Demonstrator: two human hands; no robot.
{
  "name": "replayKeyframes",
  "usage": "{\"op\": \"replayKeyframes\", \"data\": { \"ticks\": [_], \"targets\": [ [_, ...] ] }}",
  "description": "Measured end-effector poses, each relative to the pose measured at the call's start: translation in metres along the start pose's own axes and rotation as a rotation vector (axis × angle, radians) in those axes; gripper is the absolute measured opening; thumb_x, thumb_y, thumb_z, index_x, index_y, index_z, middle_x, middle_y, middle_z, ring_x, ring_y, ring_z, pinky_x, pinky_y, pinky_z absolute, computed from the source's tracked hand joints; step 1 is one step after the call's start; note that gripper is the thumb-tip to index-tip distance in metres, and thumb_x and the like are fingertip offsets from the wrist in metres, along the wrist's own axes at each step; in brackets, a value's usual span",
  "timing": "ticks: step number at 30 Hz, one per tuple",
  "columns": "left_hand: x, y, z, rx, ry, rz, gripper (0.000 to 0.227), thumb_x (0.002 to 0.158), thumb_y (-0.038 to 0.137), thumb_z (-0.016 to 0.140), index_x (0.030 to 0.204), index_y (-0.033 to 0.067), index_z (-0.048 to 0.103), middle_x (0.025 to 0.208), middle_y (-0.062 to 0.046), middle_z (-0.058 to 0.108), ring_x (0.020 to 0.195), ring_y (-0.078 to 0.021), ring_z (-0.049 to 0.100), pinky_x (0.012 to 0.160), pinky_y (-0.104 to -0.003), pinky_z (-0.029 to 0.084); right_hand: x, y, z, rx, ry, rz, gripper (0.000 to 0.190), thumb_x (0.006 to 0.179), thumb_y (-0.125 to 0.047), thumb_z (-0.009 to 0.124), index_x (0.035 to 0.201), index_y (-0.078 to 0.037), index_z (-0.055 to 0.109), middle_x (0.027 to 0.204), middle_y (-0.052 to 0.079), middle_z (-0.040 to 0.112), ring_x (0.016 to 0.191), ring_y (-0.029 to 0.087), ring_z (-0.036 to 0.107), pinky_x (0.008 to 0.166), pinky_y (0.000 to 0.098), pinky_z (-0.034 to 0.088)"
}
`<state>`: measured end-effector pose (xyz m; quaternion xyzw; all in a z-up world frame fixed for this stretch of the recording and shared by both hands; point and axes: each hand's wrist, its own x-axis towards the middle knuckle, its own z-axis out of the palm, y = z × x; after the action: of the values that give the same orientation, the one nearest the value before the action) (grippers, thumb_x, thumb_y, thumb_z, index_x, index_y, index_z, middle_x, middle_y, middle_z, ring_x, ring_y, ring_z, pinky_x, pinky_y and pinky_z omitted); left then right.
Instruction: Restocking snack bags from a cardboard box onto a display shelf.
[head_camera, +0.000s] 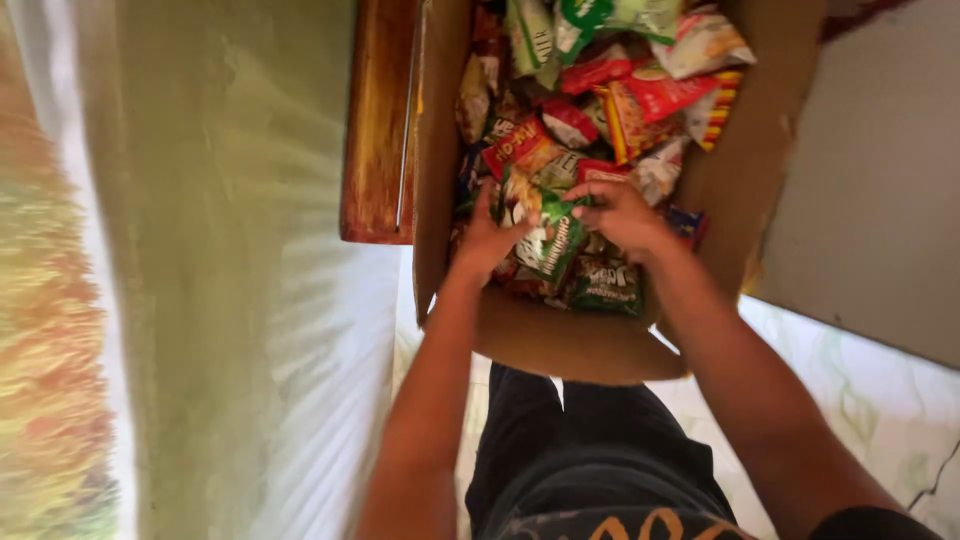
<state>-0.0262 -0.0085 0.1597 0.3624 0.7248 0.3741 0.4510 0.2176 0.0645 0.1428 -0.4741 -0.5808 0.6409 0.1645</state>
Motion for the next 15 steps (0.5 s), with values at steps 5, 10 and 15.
{"op": "replayKeyframes", "data": {
  "ticks": [5,10,15],
  "targets": [
    [-0.067,0.049,-0.035,-0.336,-0.476,-0.068,0.079,0.082,0.019,0.086,0.146,0.0043,0.042,0.130,-0.010,0.063,0.118,-0.0194,0.061,0.100,-0.036,0.051,-0.091,-0.117,-0.005,0.185,0.171,0.125,0.029,0.095,-0.012,0.072,0.123,-0.010,0.069,0.095,0.002,0.066,0.067,0.009,0.055,0.042,0.0261,0.042],
    [-0.126,0.091,-0.034,-0.633,-0.413,0.014,0.064,0.086,0.010,0.084,0.139,0.0015,0.050,0.125,-0.008,0.066,0.112,-0.0181,0.064,0.096,-0.033,0.053,-0.143,-0.141,0.021,0.401,0.421,-0.012,0.036,0.098,-0.016,0.077,0.127,-0.001,0.060,0.099,0.005,0.071,0.071,0.009,0.058,0.044,0.0256,0.040],
    [-0.165,0.128,-0.021,-0.892,-0.324,0.042,0.064,0.086,0.007,0.080,0.140,0.0054,0.046,0.126,-0.008,0.064,0.112,-0.0194,0.063,0.098,-0.035,0.053,-0.195,-0.151,0.046,0.494,0.471,-0.024,0.027,0.099,-0.026,0.072,0.115,-0.005,0.072,0.098,0.002,0.073,0.083,0.007,0.066,0.071,0.0250,0.056]
  ]
}}
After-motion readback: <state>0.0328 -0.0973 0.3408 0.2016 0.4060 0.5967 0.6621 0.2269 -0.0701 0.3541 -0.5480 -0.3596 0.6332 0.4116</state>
